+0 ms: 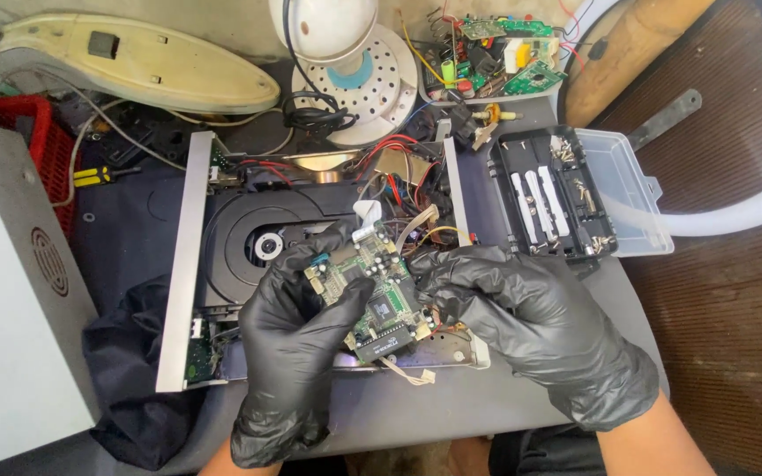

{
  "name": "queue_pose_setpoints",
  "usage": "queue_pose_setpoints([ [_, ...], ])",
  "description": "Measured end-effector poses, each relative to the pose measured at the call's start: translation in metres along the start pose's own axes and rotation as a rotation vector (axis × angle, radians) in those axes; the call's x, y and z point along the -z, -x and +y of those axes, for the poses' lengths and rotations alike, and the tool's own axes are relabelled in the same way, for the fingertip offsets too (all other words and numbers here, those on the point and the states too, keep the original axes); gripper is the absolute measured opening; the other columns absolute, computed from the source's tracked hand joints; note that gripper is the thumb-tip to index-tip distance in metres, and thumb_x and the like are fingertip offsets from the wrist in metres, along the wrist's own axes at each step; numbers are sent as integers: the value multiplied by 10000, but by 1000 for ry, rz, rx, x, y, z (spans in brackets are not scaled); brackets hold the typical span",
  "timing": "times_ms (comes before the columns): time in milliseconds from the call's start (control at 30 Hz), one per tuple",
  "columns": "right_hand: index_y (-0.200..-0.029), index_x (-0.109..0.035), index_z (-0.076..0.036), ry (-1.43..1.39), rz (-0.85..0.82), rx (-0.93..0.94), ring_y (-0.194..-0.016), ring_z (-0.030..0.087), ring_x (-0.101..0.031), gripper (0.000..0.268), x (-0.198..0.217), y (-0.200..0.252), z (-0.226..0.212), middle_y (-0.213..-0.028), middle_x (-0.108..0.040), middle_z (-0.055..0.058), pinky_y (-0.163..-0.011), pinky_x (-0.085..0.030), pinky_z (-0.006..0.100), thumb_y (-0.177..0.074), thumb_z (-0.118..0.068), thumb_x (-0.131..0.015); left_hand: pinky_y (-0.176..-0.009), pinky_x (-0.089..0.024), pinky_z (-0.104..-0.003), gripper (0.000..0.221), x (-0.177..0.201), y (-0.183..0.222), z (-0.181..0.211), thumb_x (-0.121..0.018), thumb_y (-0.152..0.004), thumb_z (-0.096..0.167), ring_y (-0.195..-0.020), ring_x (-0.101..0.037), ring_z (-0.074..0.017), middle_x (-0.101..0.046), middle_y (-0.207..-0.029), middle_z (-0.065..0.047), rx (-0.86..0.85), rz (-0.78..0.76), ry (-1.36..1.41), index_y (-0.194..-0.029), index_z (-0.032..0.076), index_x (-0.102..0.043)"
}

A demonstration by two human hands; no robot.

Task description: Handling and inspecting a motherboard while connecting ribbon cables inside an electronic device.

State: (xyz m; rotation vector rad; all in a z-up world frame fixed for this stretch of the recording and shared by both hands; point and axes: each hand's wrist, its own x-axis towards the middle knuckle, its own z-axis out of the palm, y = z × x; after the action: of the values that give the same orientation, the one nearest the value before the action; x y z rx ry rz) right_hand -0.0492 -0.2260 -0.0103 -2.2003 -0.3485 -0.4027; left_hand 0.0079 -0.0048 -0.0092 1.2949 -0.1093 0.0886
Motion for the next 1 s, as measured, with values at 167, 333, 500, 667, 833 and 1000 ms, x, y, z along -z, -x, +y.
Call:
queue_pose_setpoints([
  [167,-1243,-683,-25,-806,109,-501,-1027,157,-744,301,-7,-15,-38,-1086,-781,97,-951,-596,287,-946,-73,-670,-1009,-629,-398,435,5,-1,-8,-813,-701,-152,-1138,-734,-265,-755,-1211,-231,72,-16,60,-1084,6,-681],
  [333,-1394,-636,-81,-686,-51,-569,-1186,111,-631,471,-21,-10,-34,-1274,-678,-4,-1048,-493,261,-929,-138,-676,-995,-628,-388,416,14,0,-12,-786,-751,-119,-1123,-725,-267,-737,-1252,-196,143,-71,193,-1134,-2,-675],
  [500,-1326,-721,-148,-649,-111,-725,-1024,116,-755,467,-17,-19,-65,-1161,-801,-21,-868,-756,371,-859,-161,-725,-983,-609,-330,375,22,-1,-2,-711,-908,64,-1153,-718,-240,-702,-1311,-127,106,-277,82,-1276,16,-656],
  [667,-1049,-783,-4,-531,41,-508,-804,181,-734,178,-24,-22,-52,-875,-822,155,-715,-667,373,-935,-115,-703,-1053,-565,-359,379,19,-5,-5,-680,-940,21,-1247,-669,-273,-697,-1296,-167,-17,-323,15,-1315,-4,-634],
  [833,-1039,-783,-6,-522,190,-612,-714,123,-637,161,-38,-5,-41,-804,-783,112,-609,-652,342,-925,-96,-713,-937,-613,-332,364,13,6,14,-702,-913,-10,-1086,-748,-280,-765,-1114,-246,-127,-265,-193,-1272,-53,-659],
  [1000,-1025,-749,36,-570,398,-689,-607,128,-576,163,-45,7,-37,-732,-678,91,-482,-638,331,-919,-89,-740,-831,-663,-291,377,10,17,23,-769,-856,18,-915,-823,-243,-819,-999,-203,-212,-232,-381,-1230,5,-722],
])
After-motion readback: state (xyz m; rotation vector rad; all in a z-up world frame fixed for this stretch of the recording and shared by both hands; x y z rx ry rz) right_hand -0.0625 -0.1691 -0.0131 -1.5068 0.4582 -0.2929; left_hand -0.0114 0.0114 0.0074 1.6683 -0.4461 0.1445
